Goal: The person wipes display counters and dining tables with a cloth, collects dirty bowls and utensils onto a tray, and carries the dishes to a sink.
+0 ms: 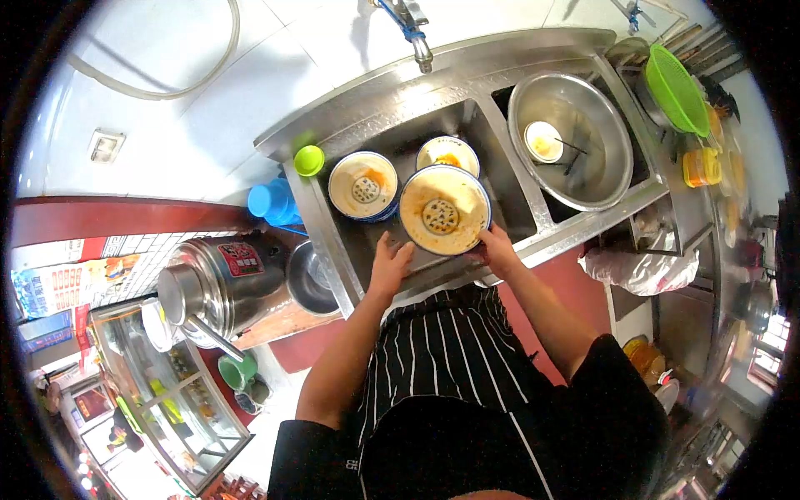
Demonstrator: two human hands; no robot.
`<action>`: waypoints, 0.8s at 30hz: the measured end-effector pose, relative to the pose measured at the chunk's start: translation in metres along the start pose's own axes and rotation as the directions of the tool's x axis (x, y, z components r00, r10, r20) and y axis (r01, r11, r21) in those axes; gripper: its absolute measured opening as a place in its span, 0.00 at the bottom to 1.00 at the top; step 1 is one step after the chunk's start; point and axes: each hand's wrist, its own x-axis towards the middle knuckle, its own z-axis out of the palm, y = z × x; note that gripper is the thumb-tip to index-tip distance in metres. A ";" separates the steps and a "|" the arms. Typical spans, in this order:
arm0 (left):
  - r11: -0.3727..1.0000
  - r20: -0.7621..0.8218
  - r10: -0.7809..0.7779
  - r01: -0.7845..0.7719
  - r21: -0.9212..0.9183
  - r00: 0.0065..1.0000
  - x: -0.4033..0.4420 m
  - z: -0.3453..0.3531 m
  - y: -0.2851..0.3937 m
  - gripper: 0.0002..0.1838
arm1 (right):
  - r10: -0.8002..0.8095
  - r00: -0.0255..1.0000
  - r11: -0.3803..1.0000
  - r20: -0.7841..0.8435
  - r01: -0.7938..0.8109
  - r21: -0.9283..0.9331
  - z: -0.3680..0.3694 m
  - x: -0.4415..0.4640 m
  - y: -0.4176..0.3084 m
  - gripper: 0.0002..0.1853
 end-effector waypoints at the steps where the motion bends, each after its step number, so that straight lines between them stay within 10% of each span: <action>1: 0.999 -0.014 0.038 -0.037 0.035 0.999 -0.006 -0.009 0.005 0.41 | -0.048 0.998 0.999 -0.046 0.048 -0.004 -0.003 0.015 0.001 0.22; 8: 0.983 -0.507 0.145 -0.182 -0.023 0.850 -0.034 -0.111 -0.064 0.21 | -0.107 0.965 0.992 -0.239 0.121 0.045 -0.016 0.137 -0.027 0.24; 13: 0.877 -0.728 -0.363 -0.052 -0.478 0.581 -0.069 -0.163 -0.119 0.21 | -0.031 0.959 0.986 -0.283 0.075 0.148 0.001 0.173 -0.044 0.27; 19: 0.865 -0.739 -0.500 0.232 -0.444 0.452 -0.088 -0.166 -0.175 0.20 | -0.028 0.978 0.981 -0.205 0.067 0.184 -0.029 0.213 -0.011 0.26; 23: 0.907 -0.737 -0.421 0.261 -0.330 0.529 -0.092 -0.149 -0.187 0.15 | 0.138 0.910 0.988 -0.391 -0.096 0.124 -0.019 0.210 -0.009 0.26; 24: 0.965 -0.662 -0.262 0.213 -0.156 0.703 -0.089 -0.160 -0.214 0.14 | 0.130 0.917 0.984 -0.376 -0.071 0.166 -0.018 0.211 -0.001 0.26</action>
